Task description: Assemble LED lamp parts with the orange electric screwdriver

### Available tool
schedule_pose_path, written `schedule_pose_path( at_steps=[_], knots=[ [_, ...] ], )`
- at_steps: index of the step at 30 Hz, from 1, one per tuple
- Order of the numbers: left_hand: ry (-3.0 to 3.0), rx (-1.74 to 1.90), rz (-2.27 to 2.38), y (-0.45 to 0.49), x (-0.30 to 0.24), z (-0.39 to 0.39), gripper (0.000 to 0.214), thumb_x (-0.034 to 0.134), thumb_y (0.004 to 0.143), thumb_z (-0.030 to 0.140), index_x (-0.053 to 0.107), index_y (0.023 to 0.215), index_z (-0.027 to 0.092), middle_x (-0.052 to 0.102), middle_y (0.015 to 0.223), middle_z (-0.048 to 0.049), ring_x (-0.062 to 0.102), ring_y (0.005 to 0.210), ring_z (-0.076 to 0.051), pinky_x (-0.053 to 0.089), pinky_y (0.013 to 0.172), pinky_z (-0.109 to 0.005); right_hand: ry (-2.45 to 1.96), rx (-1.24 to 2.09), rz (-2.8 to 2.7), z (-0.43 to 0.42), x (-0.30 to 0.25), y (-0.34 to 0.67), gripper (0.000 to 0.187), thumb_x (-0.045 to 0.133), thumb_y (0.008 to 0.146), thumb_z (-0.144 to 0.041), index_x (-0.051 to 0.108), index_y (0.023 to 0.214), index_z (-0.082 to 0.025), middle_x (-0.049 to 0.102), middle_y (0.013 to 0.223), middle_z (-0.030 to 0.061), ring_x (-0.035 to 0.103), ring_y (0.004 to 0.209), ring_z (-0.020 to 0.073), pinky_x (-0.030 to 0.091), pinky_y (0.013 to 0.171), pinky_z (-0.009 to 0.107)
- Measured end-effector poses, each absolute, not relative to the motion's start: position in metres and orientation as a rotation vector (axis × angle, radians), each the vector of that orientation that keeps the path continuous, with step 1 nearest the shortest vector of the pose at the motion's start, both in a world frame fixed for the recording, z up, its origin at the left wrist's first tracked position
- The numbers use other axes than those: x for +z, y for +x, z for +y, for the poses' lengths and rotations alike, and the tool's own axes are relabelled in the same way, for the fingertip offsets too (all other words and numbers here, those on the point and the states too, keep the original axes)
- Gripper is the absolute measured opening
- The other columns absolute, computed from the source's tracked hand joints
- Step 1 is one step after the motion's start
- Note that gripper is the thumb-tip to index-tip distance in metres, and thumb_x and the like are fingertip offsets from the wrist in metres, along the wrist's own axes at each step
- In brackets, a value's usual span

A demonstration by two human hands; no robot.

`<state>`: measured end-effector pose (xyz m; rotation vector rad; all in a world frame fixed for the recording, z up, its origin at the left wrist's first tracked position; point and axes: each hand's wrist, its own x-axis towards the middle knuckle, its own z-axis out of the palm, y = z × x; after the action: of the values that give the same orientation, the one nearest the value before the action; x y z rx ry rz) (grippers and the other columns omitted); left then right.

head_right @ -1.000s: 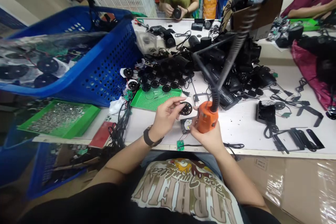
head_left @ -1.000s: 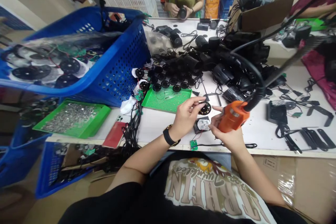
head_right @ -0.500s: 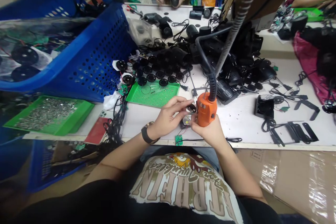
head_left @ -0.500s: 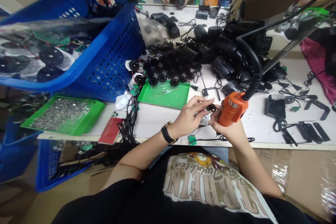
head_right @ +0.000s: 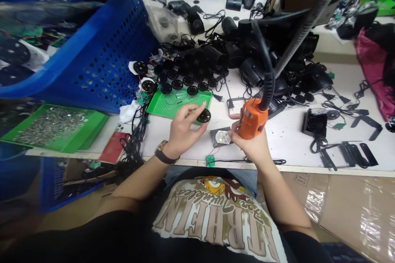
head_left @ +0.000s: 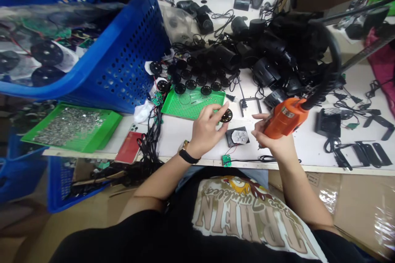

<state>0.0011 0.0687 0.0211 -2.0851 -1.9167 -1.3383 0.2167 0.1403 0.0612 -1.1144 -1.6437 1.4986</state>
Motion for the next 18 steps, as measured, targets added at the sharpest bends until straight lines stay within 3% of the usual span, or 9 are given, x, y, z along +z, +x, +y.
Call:
schedule_pose_path(
  at_steps=[3,7,10,13,16,18],
  knots=[
    [-2.23,-1.523,-2.024,-0.003,0.02,0.058,0.054,0.08,0.083,0.019,0.063,0.134,0.024,0.066,0.116,-0.0066,0.065,0.106,-0.02,0.058,0.084,-0.031,-1.043,1.535,-1.621,0.15,0.063,0.205,0.042,0.08,0.068,-0.024,0.061,0.105,-0.02,0.061,0.072,-0.0047,0.055,0.058,0.0122,0.047,0.055,0.029],
    [-2.392,-1.717,-2.09,0.01,0.018,0.047,0.047,0.082,0.081,0.018,0.065,0.125,0.019,0.069,0.12,-0.0097,0.067,0.112,-0.022,0.057,0.097,-0.038,-0.954,1.547,-1.755,0.152,0.066,0.185,0.039,0.079,0.067,-0.021,0.061,0.101,-0.02,0.064,0.072,-0.0043,0.058,0.06,0.0126,0.05,0.059,0.029],
    [-2.386,-1.909,-2.258,0.019,0.02,0.046,0.05,0.084,0.077,0.018,0.064,0.122,0.017,0.071,0.117,-0.0099,0.07,0.103,-0.021,0.058,0.09,-0.036,-0.955,1.486,-1.883,0.149,0.063,0.175,0.031,0.076,0.068,-0.021,0.064,0.097,-0.02,0.066,0.076,-0.0026,0.064,0.069,0.0149,0.054,0.07,0.032],
    [-2.365,-2.101,-2.441,0.021,0.024,0.049,0.048,0.086,0.074,0.02,0.066,0.117,0.017,0.072,0.111,-0.0093,0.069,0.095,-0.02,0.058,0.086,-0.035,-0.982,1.468,-1.916,0.148,0.058,0.172,0.024,0.074,0.069,-0.023,0.064,0.091,-0.021,0.068,0.08,-0.0011,0.063,0.069,0.0145,0.054,0.07,0.032],
    [-2.363,-2.436,-2.564,0.02,0.027,0.052,0.048,0.087,0.071,0.021,0.066,0.114,0.016,0.072,0.11,-0.0094,0.069,0.095,-0.019,0.056,0.088,-0.035,-1.031,1.383,-1.938,0.151,0.057,0.173,0.018,0.073,0.069,-0.024,0.064,0.084,-0.021,0.068,0.083,0.0006,0.063,0.071,0.0146,0.054,0.068,0.031],
    [-2.293,-2.785,-2.593,0.02,0.026,0.056,0.051,0.09,0.067,0.019,0.066,0.112,0.015,0.072,0.11,-0.009,0.069,0.098,-0.019,0.055,0.093,-0.036,-1.07,1.375,-1.947,0.153,0.057,0.175,0.023,0.075,0.069,-0.024,0.065,0.089,-0.021,0.066,0.078,-0.0007,0.062,0.069,0.0148,0.053,0.066,0.031]
  ],
)
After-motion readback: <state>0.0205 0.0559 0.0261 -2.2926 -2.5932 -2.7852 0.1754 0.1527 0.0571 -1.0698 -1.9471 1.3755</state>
